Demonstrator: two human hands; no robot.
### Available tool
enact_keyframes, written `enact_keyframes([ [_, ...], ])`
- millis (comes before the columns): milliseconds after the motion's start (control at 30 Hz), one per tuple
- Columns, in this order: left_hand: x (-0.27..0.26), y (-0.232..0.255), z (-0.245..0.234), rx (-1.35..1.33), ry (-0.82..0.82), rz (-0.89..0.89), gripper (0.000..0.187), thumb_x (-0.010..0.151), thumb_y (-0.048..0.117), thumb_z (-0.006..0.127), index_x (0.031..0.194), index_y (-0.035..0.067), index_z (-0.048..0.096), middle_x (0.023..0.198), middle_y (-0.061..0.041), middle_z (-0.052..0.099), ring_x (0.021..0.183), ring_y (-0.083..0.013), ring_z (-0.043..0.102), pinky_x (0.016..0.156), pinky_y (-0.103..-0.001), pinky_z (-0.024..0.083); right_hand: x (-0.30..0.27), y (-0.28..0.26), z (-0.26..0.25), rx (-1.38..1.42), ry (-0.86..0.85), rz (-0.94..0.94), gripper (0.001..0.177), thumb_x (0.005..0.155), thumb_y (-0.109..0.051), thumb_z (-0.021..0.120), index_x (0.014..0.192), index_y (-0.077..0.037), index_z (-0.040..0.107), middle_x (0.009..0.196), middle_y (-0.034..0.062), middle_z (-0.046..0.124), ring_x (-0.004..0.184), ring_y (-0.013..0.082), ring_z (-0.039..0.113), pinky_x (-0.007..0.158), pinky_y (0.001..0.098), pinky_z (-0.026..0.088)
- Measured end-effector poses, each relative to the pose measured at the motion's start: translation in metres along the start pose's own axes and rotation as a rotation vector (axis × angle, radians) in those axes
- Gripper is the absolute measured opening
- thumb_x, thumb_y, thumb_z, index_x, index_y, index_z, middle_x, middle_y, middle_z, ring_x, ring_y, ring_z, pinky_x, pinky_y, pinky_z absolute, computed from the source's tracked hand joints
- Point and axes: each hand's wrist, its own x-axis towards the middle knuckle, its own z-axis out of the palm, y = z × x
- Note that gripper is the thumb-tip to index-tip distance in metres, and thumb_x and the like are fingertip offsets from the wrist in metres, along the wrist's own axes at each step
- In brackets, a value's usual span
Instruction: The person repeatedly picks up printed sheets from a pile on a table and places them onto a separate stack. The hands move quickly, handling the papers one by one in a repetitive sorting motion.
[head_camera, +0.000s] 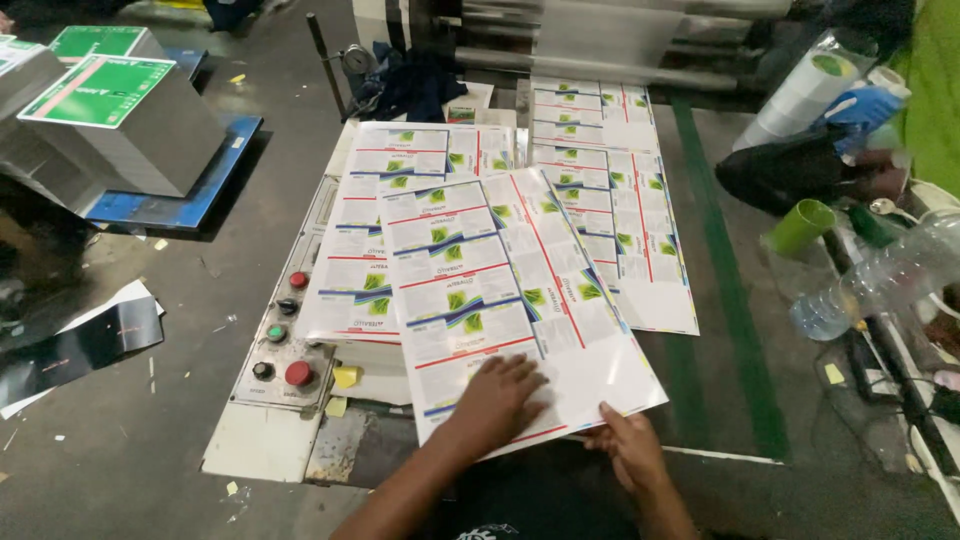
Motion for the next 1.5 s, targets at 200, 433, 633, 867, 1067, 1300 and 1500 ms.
enact_keyframes([
  [200,-0.008,-0.088,-0.040,0.198,0.044,-0.340,0.038,0.095,0.028,0.063,0.127,0.009,0.068,0.143,-0.015,0.062,0.141,-0.0349,0.048,0.115,-0.054,0.033,-0.014,-0.011,-0.054,0.066,0.310,-0.193,0.024,0.100,-0.018,0.062,0.119,-0.003,0.061,0.090,0.0093,0.069,0.073,0.0202,0.066,0.060,0.0355,0.056],
  [433,-0.027,-0.105,-0.052,0.358,-0.070,-0.320,0.082,0.079,0.042,0.071,0.141,-0.007,0.049,0.151,-0.030,0.048,0.143,-0.0438,0.039,0.111,-0.058,0.032,-0.034,-0.001,-0.117,0.007,0.565,-0.168,0.028,0.103,-0.015,0.060,0.129,-0.004,0.057,0.102,0.0113,0.067,0.080,0.0224,0.064,0.063,0.0402,0.054],
  [633,-0.013,-0.097,-0.096,0.422,-0.303,-0.330,0.019,0.100,0.016,0.056,0.112,0.009,0.070,0.097,-0.013,0.076,0.090,-0.0297,0.075,0.080,-0.043,0.057,-0.061,0.018,-0.122,-0.037,0.665,-0.096,0.042,0.102,-0.012,0.055,0.144,-0.009,0.053,0.114,0.0092,0.068,0.090,0.0211,0.065,0.063,0.0402,0.055],
  [867,0.007,-0.042,-0.133,0.316,0.395,-0.088,0.009,0.093,0.014,0.069,0.098,0.007,0.071,0.080,-0.011,0.073,0.071,-0.0320,0.070,0.064,-0.045,0.053,-0.071,0.061,-0.156,-0.042,0.654,-0.141,0.042,0.103,-0.011,0.054,0.145,-0.006,0.052,0.116,0.0104,0.067,0.087,0.0234,0.065,0.059,0.0404,0.055],
  [1067,-0.007,-0.042,-0.109,0.309,0.381,-0.228,0.006,0.096,0.015,0.071,0.098,0.009,0.072,0.082,-0.010,0.073,0.071,-0.0324,0.069,0.064,-0.044,0.053,-0.083,0.049,-0.128,0.007,0.651,-0.194,0.036,0.104,-0.013,0.058,0.139,-0.006,0.056,0.111,0.0088,0.066,0.083,0.0192,0.065,0.057,0.0358,0.056],
  [1300,-0.025,-0.042,-0.105,0.270,0.355,-0.326,0.010,0.096,0.017,0.072,0.101,0.009,0.075,0.088,-0.012,0.075,0.075,-0.0331,0.071,0.066,-0.043,0.055,-0.068,0.044,-0.115,-0.054,0.560,-0.214,0.027,0.105,-0.012,0.062,0.128,0.002,0.058,0.101,0.0121,0.068,0.075,0.0213,0.065,0.057,0.0357,0.056],
  [1500,-0.023,-0.038,-0.110,0.173,0.379,-0.324,0.013,0.094,0.015,0.072,0.103,0.007,0.075,0.094,-0.014,0.076,0.080,-0.0349,0.072,0.067,-0.045,0.056,-0.001,0.002,-0.102,-0.079,0.451,-0.253,0.030,0.103,-0.017,0.061,0.128,0.000,0.058,0.100,0.0124,0.070,0.077,0.0229,0.069,0.058,0.0363,0.055],
])
